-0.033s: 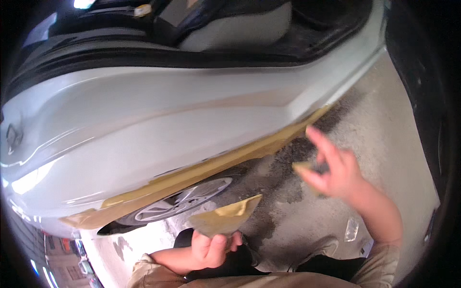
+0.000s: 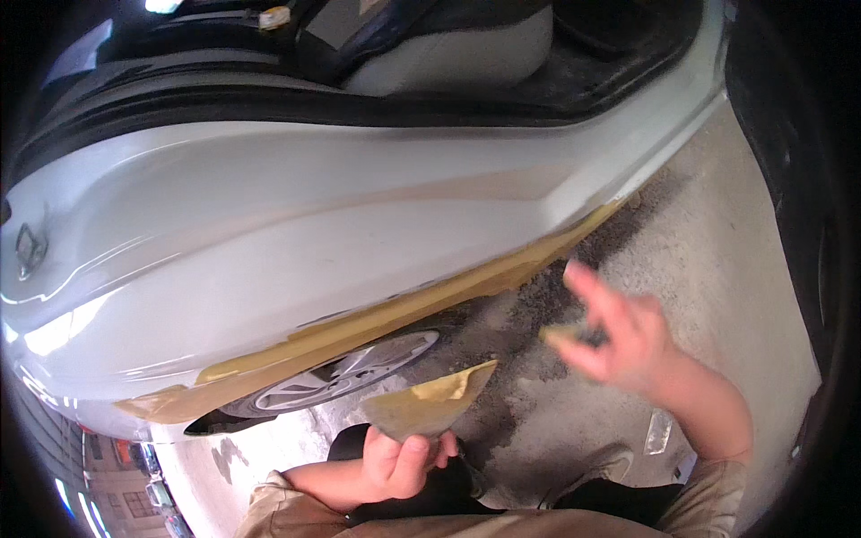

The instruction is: The person applies a beige body filler to the lower side panel of a white car using a putty knife, smoothing the material along the edge. The person repeatedly spreads and levels the filler along the panel's lower trim area.

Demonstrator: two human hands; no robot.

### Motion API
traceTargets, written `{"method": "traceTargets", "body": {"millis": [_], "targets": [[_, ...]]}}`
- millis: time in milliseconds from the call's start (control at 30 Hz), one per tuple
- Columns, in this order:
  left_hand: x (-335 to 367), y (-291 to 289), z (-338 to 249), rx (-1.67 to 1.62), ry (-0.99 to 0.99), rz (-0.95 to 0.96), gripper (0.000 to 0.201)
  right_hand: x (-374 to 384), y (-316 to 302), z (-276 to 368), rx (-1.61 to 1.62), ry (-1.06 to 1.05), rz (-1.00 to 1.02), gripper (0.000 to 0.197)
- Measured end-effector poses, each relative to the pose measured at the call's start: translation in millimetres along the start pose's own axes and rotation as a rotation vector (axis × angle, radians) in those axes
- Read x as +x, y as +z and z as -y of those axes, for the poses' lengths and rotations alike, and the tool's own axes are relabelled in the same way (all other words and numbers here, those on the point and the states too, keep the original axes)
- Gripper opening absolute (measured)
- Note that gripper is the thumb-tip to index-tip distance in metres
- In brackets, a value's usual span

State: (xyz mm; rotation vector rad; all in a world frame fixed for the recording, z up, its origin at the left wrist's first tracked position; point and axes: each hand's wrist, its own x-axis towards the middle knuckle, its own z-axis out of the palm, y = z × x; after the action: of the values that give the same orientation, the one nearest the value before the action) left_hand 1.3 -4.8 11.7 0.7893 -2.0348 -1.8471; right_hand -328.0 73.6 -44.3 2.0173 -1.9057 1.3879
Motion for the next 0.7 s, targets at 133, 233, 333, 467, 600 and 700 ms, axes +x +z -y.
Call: {"method": "traceTargets", "body": {"millis": [133,233,333,467,600,700], "targets": [[7.3,-0.4,-5.2,0.002,0.005,0.005,0.048,-1.9,-6.7,47.3,-0.12,-0.232,0.09,0.061],[9.0,0.9,-7.2,-0.014,0.001,0.02,0.048,0.4,-13.7,58.0,-0.081,-0.282,0.135,0.065],[8.5,2.9,-6.5,0.004,-0.007,-0.041,0.046,4.9,-10.9,64.7,-0.136,-0.301,0.159,0.071],[6.3,-1.0,-7.6,0.012,-0.025,0.033,0.048,2.0,-5.7,59.9,-0.108,-0.333,0.115,0.06],[1.7,-3.8,-8.3,-0.033,-0.059,-0.017,0.046,-16.7,-2.1,34.6,0.068,-0.366,0.068,0.042],[-3.1,-5.6,-5.4,-0.04,-0.051,-0.047,0.048,-25.3,14.0,-11.0,-0.163,-0.256,0.067,0.072]]}}
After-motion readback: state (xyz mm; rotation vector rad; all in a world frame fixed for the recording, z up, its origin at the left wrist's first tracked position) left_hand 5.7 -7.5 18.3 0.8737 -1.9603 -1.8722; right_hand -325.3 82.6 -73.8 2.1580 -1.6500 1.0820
